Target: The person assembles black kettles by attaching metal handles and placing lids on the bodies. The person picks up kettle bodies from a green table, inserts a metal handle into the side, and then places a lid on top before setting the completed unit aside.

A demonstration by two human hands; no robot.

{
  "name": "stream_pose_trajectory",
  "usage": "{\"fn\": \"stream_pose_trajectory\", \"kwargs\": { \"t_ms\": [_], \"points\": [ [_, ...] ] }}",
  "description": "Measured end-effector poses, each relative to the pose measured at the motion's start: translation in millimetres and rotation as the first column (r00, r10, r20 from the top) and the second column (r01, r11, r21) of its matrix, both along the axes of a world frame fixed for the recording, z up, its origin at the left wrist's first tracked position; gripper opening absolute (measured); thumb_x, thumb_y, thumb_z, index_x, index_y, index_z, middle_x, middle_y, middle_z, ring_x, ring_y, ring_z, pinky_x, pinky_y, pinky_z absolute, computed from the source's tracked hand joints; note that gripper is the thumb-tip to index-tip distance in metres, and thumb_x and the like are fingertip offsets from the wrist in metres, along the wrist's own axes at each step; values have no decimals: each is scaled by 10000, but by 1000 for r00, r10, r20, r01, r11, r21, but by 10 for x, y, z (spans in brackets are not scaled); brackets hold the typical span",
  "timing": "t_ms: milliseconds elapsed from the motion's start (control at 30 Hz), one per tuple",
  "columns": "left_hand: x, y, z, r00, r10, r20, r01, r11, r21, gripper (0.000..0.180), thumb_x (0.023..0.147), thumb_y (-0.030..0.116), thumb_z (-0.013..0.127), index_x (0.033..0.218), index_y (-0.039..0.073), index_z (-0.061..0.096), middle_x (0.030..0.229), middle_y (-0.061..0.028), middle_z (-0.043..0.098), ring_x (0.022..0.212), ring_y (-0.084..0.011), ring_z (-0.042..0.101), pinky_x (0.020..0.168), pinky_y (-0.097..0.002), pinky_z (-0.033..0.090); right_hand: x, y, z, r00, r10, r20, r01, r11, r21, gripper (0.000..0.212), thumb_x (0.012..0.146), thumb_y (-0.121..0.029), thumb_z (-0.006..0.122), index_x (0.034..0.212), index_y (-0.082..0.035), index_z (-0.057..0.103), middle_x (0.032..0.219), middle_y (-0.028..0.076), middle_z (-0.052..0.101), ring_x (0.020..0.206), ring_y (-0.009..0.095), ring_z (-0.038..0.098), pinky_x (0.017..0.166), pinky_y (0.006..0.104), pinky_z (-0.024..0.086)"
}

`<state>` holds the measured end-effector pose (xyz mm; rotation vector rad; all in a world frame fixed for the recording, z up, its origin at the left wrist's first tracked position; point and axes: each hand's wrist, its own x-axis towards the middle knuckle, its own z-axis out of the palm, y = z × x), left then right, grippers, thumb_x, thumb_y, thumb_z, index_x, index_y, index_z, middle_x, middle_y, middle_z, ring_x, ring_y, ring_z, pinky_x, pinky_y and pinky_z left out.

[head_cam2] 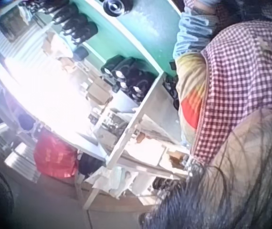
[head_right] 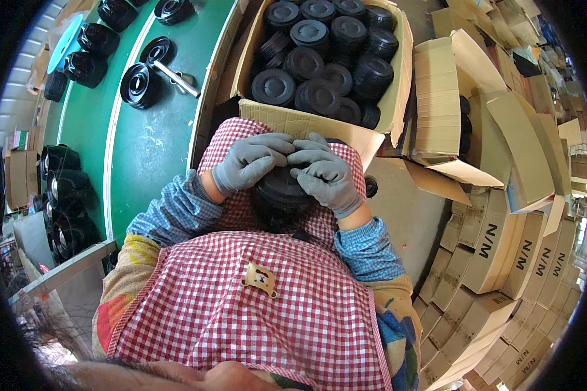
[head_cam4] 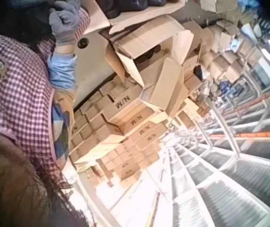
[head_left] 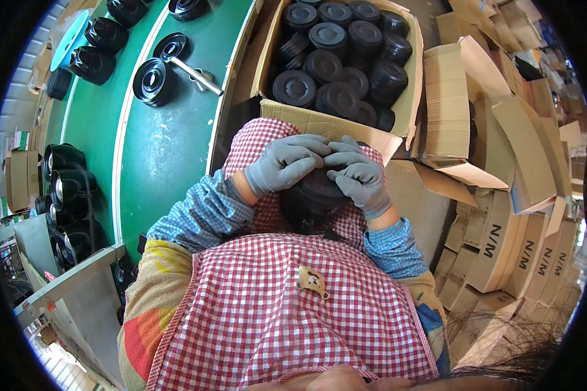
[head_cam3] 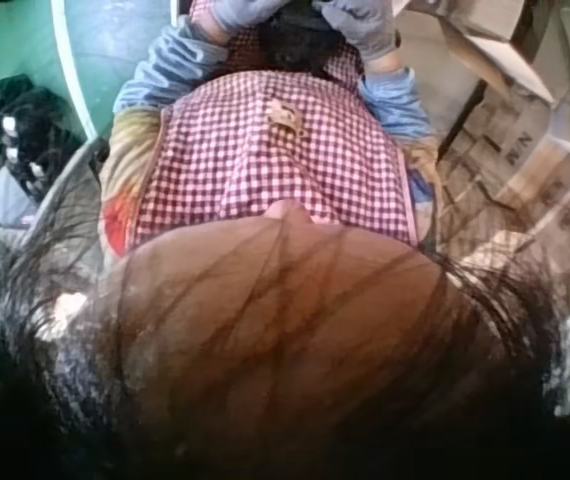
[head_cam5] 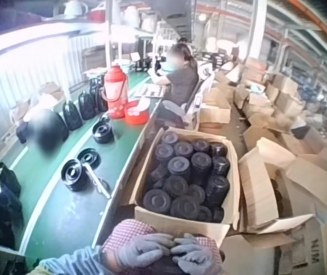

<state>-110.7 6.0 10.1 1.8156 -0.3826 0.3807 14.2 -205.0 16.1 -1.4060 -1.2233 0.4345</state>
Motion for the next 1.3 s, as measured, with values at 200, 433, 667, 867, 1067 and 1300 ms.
{"fn": "stream_pose_trajectory", "kwargs": {
  "t_ms": [200,433,667,867,1067,1300],
  "points": [
    [24,42,-12,991,-48,124,33,992,121,265,1031,162,518,1024,-30,700,1205,-222,660,1202,-376,617,1055,-461,478,7,9,-1,998,0,-70,-3,999,-34,67,812,-44,710,749,-61,693,1094,112,742,1241,305,619,1182,501,339],
    [10,34,-12,997,-83,0,83,996,8,258,1043,159,515,1086,-31,683,1240,-225,640,1208,-387,607,1059,-466,469,-107,-33,-59,998,-56,-13,56,998,-40,48,855,-49,690,810,-32,692,1108,121,733,1255,312,604,1159,491,372],
    [-54,-45,61,1000,-18,-7,19,997,77,217,1025,145,554,1099,-16,679,1235,-208,632,1148,-361,613,1021,-426,497,-70,-61,-138,992,-29,-125,17,995,-99,174,930,-80,597,1014,-23,738,1222,134,678,1344,311,528,1175,441,354],
    [-88,19,28,994,-12,-111,24,993,113,324,1063,201,469,1252,-1,637,1389,-219,557,1308,-378,532,1129,-435,409,-221,-76,-18,992,-118,53,125,979,-159,387,1007,-145,540,1361,3,595,1409,196,577,1397,372,460,1196,426,319],
    [-4,228,123,969,-114,-219,151,976,158,404,1084,299,461,1284,4,650,1447,-198,548,1349,-364,514,1150,-425,395,-358,-104,350,873,-153,463,263,947,-182,660,1042,-452,489,1522,-4,417,1544,247,421,1440,434,373,1202,518,276],
    [-483,-220,336,949,247,-195,-169,923,346,432,1062,332,482,1247,-18,656,1444,-242,536,1336,-409,528,1095,-431,454,-102,-4,-50,911,-82,405,218,928,-302,481,957,-258,579,1416,-115,599,1471,134,562,1388,391,454,1193,527,259]
  ]
}}
